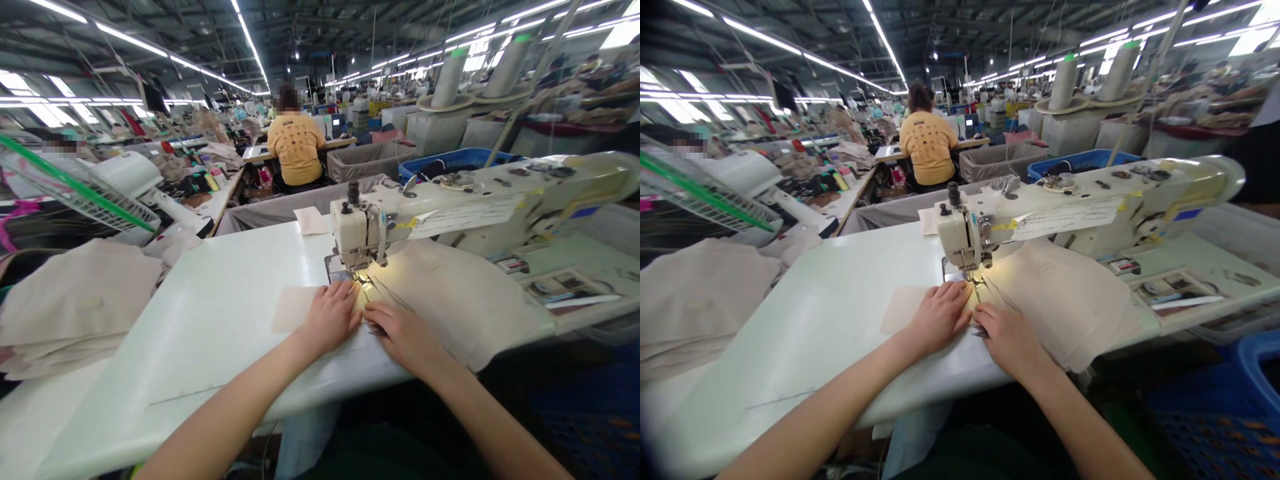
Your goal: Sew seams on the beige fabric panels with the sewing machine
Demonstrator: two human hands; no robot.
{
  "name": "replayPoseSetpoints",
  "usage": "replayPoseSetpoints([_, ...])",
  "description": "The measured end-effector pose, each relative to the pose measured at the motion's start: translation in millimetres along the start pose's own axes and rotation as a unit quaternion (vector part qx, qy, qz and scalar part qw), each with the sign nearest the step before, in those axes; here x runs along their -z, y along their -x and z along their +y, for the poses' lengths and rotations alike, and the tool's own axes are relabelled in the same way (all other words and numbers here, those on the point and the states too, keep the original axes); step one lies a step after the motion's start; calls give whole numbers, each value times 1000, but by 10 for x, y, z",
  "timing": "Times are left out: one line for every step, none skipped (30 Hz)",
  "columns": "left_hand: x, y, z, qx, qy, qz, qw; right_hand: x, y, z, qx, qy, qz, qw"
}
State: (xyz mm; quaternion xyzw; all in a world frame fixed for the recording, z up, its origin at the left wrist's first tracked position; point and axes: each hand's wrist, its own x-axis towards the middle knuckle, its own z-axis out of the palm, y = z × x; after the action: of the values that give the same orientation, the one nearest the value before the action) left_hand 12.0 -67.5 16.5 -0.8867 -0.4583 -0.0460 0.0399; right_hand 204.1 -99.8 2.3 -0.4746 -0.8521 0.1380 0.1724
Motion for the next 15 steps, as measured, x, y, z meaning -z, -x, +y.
replayPoseSetpoints([6, -21, 5, 8, -1, -2, 1000, 4, -16, 11, -4, -3, 1, 1000])
replayPoseSetpoints([8, -38, 10, 14, -1, -5, 1000, 7, -30, 23, -7, -7, 2, 1000])
replayPoseSetpoints([7, -52, 13, 18, 0, -8, 1000, 9, -40, 35, -7, -11, 3, 1000])
replayPoseSetpoints([3, -63, 14, 20, 2, -10, 1000, 12, -49, 44, -6, -14, 4, 1000])
replayPoseSetpoints([-3, -70, 12, 20, 4, -11, 1000, 14, -56, 51, -5, -17, 5, 1000])
replayPoseSetpoints([-10, -74, 7, 19, 7, -11, 1000, 17, -62, 53, -4, -20, 6, 1000])
replayPoseSetpoints([-17, -77, 1, 19, 9, -9, 1000, 21, -68, 52, -5, -21, 8, 1000])
replayPoseSetpoints([-25, -79, -7, 19, 11, -6, 1000, 26, -74, 48, -8, -22, 7, 1000])
replayPoseSetpoints([-33, -80, -16, 18, 12, -3, 1000, 32, -80, 41, -13, -23, 5, 1000])
replayPoseSetpoints([-42, -82, -24, 19, 12, -1, 1000, 38, -87, 35, -19, -22, 1, 1000])
replayPoseSetpoints([-51, -85, -31, 19, 12, 1, 1000, 44, -93, 29, -23, -21, -4, 1000])
replayPoseSetpoints([-60, -87, -36, 20, 11, 3, 1000, 48, -99, 24, -27, -20, -9, 999])
replayPoseSetpoints([-69, -89, -40, 19, 9, 5, 1000, 51, -104, 23, -29, -21, -14, 999])
replayPoseSetpoints([-77, -90, -41, 19, 7, 7, 1000, 51, -107, 24, -30, -22, -16, 999])
replayPoseSetpoints([-83, -91, -41, 19, 5, 8, 1000, 49, -108, 28, -31, -24, -16, 999])
